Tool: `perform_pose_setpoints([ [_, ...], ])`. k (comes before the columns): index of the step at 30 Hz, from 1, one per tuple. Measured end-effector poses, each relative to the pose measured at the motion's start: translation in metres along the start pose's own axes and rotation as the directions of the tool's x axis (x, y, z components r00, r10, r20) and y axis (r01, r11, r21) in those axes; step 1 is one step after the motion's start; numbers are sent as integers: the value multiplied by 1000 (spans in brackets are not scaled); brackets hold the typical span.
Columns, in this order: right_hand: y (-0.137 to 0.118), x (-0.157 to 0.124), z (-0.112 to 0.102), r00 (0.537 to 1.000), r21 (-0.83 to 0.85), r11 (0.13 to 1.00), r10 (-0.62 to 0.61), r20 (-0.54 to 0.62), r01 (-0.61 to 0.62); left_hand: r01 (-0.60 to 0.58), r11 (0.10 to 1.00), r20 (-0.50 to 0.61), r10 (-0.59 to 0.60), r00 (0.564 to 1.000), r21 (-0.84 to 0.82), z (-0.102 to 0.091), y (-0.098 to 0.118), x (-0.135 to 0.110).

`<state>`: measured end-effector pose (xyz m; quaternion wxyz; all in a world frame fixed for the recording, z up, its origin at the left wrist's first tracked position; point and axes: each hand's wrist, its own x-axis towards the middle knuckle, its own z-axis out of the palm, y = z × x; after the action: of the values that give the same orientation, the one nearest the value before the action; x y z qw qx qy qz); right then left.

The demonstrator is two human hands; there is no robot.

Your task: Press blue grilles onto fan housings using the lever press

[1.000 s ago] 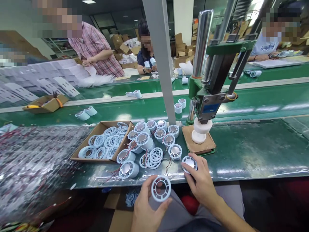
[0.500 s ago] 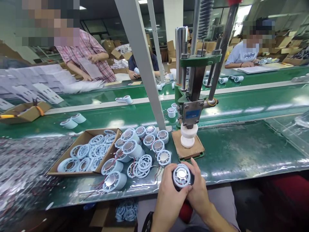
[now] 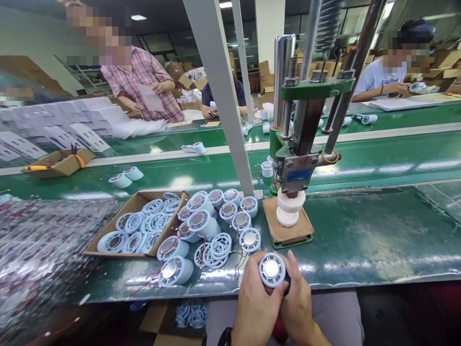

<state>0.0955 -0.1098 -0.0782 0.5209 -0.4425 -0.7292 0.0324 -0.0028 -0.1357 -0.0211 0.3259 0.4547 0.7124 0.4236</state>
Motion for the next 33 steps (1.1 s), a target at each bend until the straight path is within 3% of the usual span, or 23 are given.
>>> perform_pose_setpoints([
  [6, -2, 2, 0, 1000, -19, 1000, 12, 23, -11, 14, 1000, 54, -12, 998, -20, -3, 3, 2],
  [16, -2, 3, -3, 998, 8, 1000, 26, 50, -26, 50, 992, -117, -63, 991, -117, 12, 3, -7],
  [21, 0, 1, -4, 997, 20, 1000, 23, 71, -24, 1, 989, -151, -23, 988, -147, 22, -6, -12],
  [28, 8, 8, -13, 972, 67, 996, -71, 225, 57, -92, 996, -33, 91, 995, -12, 28, -26, -20],
  [33, 15, 13, -27, 890, 151, 985, -142, 434, 83, -102, 995, -61, 100, 993, -23, 27, -28, -18],
])
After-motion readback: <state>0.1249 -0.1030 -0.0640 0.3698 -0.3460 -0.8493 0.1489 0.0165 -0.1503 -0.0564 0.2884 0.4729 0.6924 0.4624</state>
